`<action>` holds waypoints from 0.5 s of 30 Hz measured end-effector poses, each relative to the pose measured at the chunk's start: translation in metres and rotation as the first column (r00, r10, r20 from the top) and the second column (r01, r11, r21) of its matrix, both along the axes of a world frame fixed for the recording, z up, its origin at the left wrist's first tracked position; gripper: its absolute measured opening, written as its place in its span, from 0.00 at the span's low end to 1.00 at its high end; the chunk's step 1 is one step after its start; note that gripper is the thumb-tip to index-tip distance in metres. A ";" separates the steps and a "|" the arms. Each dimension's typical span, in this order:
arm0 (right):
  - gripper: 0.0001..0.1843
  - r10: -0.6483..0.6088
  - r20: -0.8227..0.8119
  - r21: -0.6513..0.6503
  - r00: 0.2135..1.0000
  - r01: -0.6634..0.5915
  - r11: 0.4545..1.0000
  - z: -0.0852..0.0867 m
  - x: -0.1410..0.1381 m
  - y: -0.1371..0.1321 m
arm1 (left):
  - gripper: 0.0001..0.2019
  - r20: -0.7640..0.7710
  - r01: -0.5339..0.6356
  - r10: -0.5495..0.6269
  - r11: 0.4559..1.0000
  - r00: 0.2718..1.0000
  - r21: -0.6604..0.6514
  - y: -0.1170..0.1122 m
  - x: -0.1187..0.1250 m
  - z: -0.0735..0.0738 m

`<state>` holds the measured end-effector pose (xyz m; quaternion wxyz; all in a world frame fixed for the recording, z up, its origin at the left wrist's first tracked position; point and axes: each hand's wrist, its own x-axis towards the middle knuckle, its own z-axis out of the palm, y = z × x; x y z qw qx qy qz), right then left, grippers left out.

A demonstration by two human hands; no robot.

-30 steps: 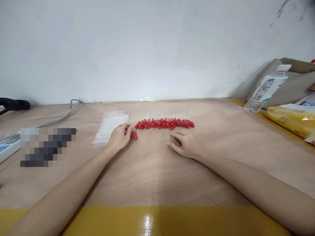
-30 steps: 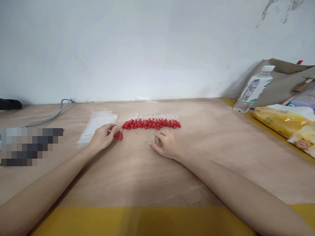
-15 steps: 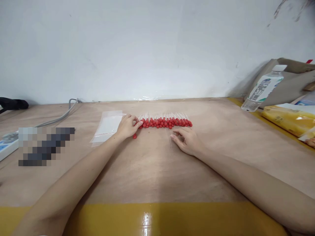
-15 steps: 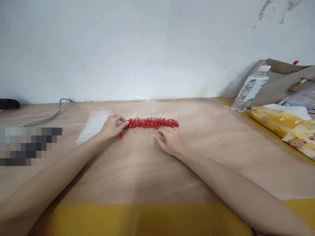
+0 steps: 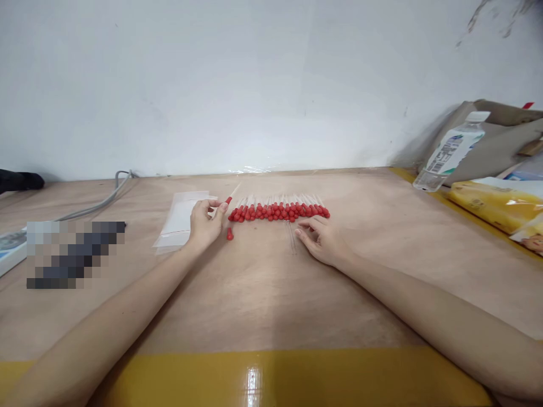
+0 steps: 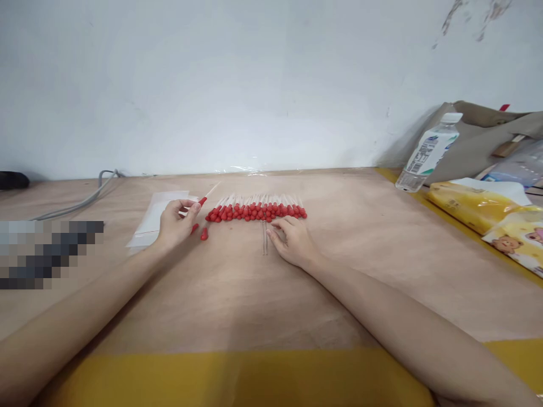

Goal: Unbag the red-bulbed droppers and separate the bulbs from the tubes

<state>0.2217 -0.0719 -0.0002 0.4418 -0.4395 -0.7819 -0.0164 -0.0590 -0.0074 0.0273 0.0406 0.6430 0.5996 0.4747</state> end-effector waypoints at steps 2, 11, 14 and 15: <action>0.13 0.004 -0.021 0.063 1.000 -0.003 0.998 0.000 0.000 0.000 | 0.12 -0.018 0.079 -0.079 0.996 0.997 0.041 -0.013 0.003 -0.001; 0.27 0.103 0.283 0.207 0.954 -0.166 0.964 0.006 0.003 -0.005 | 0.07 -0.371 0.565 -0.519 0.825 0.770 0.017 -0.052 0.041 -0.008; 0.21 0.130 0.333 0.168 0.934 -0.194 0.967 0.003 0.003 -0.002 | 0.07 -0.471 0.609 -0.518 0.791 0.714 0.053 -0.053 0.045 -0.013; 0.18 0.135 0.336 0.160 0.932 -0.197 0.967 0.001 0.002 0.000 | 0.07 -0.495 0.619 -0.515 0.783 0.700 0.060 -0.053 0.045 -0.014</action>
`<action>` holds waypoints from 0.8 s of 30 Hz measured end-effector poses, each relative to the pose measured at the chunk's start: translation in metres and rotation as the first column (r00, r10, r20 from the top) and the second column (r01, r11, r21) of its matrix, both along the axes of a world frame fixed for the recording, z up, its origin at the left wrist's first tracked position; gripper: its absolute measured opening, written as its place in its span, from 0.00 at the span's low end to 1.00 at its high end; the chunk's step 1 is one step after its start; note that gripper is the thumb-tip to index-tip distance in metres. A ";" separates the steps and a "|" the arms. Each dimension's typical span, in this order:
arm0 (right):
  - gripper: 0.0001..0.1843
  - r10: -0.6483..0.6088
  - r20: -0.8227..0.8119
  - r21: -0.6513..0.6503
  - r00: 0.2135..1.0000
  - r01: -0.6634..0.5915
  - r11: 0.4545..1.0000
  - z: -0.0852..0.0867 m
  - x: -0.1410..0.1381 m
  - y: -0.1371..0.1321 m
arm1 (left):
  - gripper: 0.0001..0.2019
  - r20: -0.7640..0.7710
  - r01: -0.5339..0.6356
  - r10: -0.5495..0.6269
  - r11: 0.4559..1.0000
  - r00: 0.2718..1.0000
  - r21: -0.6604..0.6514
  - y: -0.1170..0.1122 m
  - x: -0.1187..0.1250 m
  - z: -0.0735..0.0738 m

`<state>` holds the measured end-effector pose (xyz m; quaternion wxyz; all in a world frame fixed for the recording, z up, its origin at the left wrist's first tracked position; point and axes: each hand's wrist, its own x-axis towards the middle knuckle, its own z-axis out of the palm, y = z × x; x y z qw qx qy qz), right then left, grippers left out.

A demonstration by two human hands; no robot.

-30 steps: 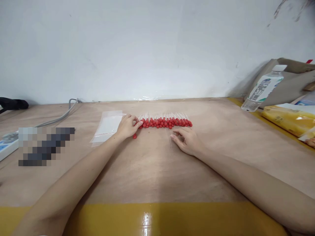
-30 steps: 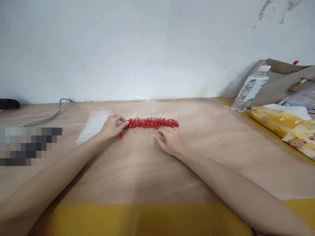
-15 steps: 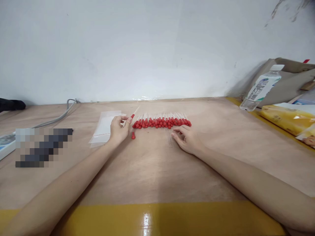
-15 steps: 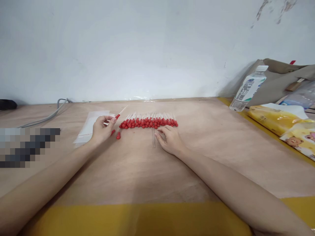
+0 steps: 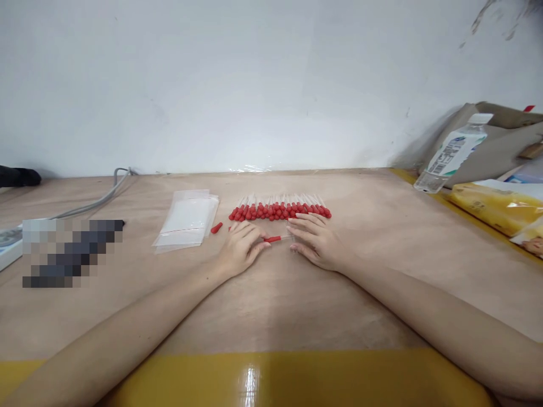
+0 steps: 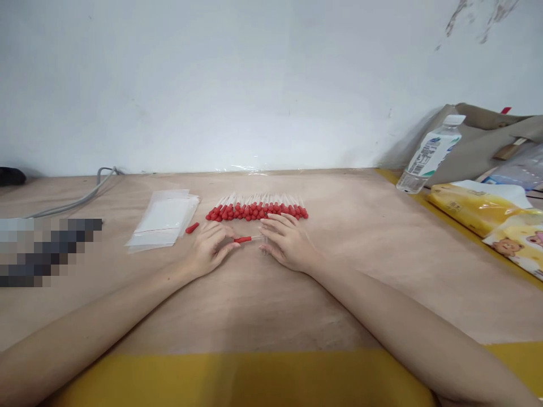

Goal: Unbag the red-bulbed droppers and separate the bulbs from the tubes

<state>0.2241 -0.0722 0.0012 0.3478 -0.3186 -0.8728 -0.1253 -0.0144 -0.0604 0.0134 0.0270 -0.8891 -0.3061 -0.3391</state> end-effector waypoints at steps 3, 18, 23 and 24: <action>0.11 0.016 -0.012 -0.020 1.000 -0.016 1.000 -0.003 -0.001 0.002 | 0.07 -0.012 0.029 -0.029 0.999 1.000 0.031 0.001 -0.001 -0.002; 0.10 0.084 -0.047 0.023 0.995 -0.083 0.996 -0.003 -0.008 -0.003 | 0.07 -0.025 0.147 -0.145 0.985 0.989 0.093 -0.001 0.021 -0.006; 0.12 0.129 -0.060 0.000 0.990 -0.129 0.992 -0.012 -0.008 0.002 | 0.09 0.020 0.149 -0.152 0.981 0.988 0.123 -0.003 0.021 -0.007; 0.13 0.148 -0.071 -0.008 0.986 -0.149 0.989 -0.013 -0.008 0.003 | 0.10 0.018 0.152 -0.155 0.982 0.988 0.115 -0.003 0.021 -0.007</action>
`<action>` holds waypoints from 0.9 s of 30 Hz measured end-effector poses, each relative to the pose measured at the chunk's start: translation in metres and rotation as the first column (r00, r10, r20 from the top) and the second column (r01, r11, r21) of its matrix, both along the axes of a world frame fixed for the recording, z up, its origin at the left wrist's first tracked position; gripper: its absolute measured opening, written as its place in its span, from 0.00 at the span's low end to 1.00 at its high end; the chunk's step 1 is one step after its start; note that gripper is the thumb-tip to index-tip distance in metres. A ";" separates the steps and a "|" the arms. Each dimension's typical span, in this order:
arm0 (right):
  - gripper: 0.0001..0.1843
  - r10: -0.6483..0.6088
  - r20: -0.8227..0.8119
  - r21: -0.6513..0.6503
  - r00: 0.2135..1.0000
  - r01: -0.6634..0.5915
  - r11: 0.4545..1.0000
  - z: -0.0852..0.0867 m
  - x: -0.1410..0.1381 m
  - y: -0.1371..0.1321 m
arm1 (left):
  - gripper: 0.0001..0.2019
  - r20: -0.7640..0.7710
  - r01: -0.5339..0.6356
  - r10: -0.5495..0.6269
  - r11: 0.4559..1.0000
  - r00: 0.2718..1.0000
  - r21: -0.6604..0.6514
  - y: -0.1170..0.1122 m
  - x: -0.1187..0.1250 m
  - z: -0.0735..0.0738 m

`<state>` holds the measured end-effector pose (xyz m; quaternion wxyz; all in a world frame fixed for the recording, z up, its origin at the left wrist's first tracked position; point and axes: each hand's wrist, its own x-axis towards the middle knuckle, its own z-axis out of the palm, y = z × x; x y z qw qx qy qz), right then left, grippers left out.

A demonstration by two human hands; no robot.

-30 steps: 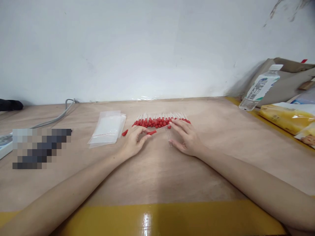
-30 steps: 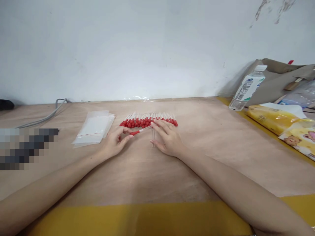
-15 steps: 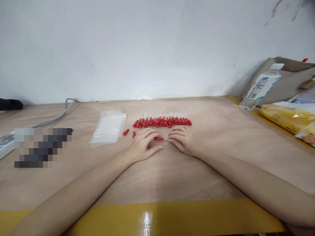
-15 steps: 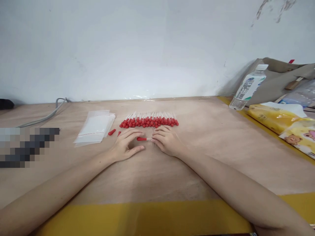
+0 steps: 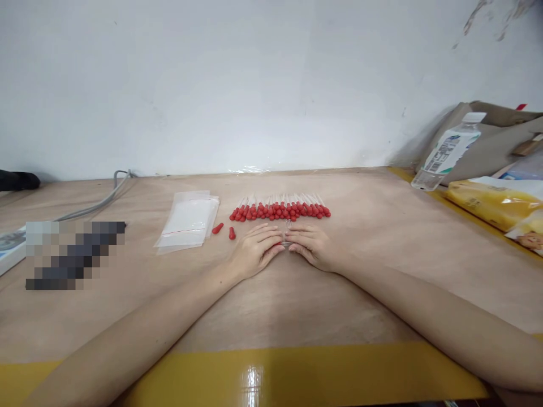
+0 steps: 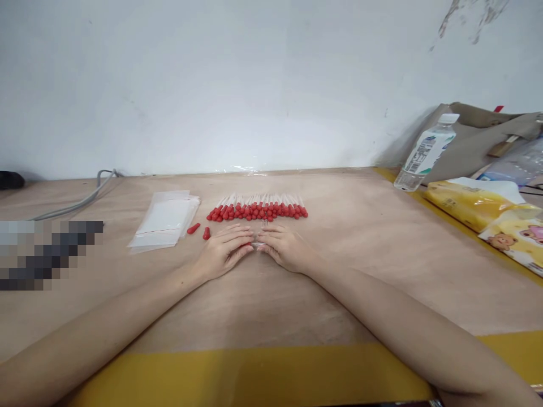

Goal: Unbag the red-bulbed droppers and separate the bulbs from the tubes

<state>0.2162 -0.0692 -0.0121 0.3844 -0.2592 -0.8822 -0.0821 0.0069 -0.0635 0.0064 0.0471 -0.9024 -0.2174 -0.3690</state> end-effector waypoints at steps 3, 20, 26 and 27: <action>0.14 0.057 -0.025 -0.039 0.998 -0.058 0.998 0.000 -0.001 0.000 | 0.12 -0.020 0.010 -0.010 1.000 1.000 -0.015 -0.001 0.000 0.000; 0.09 0.066 0.096 0.062 0.993 -0.072 0.995 0.006 -0.001 -0.010 | 0.10 -0.087 0.113 -0.127 0.982 0.988 -0.148 -0.004 -0.007 0.003; 0.10 0.034 0.140 0.177 0.990 -0.058 0.982 0.011 0.001 -0.013 | 0.11 -0.093 0.096 -0.117 0.974 0.989 -0.204 -0.008 -0.010 0.004; 0.10 0.031 0.139 0.203 0.990 -0.059 0.977 0.012 0.001 -0.014 | 0.11 -0.092 0.095 -0.116 0.974 0.989 -0.207 -0.008 -0.011 0.004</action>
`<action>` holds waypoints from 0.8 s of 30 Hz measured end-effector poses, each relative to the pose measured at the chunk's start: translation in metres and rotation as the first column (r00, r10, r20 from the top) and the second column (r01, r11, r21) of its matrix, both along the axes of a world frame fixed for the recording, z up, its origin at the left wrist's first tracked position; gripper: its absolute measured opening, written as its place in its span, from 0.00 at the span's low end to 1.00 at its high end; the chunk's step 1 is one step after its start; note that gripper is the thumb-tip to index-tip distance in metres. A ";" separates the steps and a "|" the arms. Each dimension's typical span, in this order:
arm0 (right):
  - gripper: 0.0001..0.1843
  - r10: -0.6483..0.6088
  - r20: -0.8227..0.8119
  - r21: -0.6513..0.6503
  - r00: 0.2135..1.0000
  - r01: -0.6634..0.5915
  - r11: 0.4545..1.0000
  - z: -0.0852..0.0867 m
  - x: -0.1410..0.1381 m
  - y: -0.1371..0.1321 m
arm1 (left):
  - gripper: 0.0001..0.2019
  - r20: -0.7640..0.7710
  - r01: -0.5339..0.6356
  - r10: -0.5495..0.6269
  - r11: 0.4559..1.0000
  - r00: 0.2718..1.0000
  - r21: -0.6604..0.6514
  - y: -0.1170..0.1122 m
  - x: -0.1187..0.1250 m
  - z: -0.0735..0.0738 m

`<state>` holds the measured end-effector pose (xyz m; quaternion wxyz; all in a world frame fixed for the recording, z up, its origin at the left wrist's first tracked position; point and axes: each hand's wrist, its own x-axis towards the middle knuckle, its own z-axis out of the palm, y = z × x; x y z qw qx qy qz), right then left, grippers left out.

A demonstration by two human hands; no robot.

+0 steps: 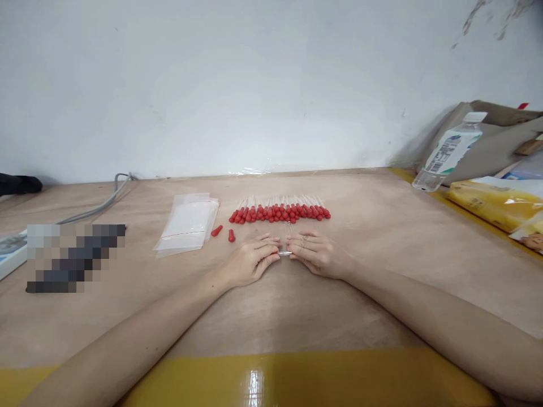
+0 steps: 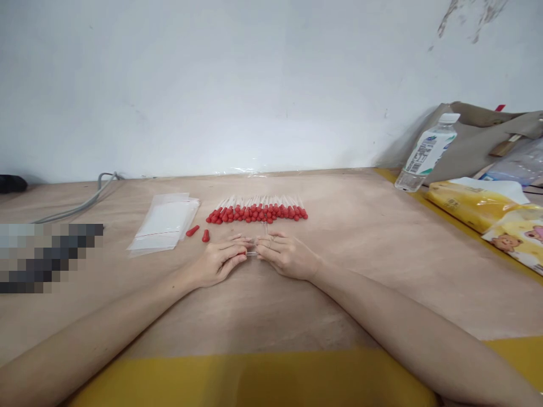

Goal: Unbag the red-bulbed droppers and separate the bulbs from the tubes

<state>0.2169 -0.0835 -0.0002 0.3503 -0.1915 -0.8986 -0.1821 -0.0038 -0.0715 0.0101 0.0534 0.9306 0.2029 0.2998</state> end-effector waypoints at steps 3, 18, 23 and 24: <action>0.11 0.001 -0.011 0.048 1.000 0.000 0.999 0.002 0.001 -0.002 | 0.10 0.007 0.009 -0.009 1.000 1.000 -0.005 0.000 -0.003 -0.001; 0.13 0.092 -0.064 -0.102 0.994 -0.099 0.990 0.000 0.005 -0.001 | 0.06 -0.087 -0.145 0.173 0.954 0.981 0.263 -0.003 -0.017 0.007; 0.13 -0.146 -0.230 -0.179 0.962 0.105 0.978 0.000 0.023 0.008 | 0.12 0.090 -0.463 0.454 0.879 0.886 0.118 0.016 -0.048 0.021; 0.13 -0.217 -0.236 -0.193 0.947 0.173 0.966 0.000 0.025 0.010 | 0.13 0.084 -0.528 0.522 0.845 0.849 0.081 0.021 -0.055 0.024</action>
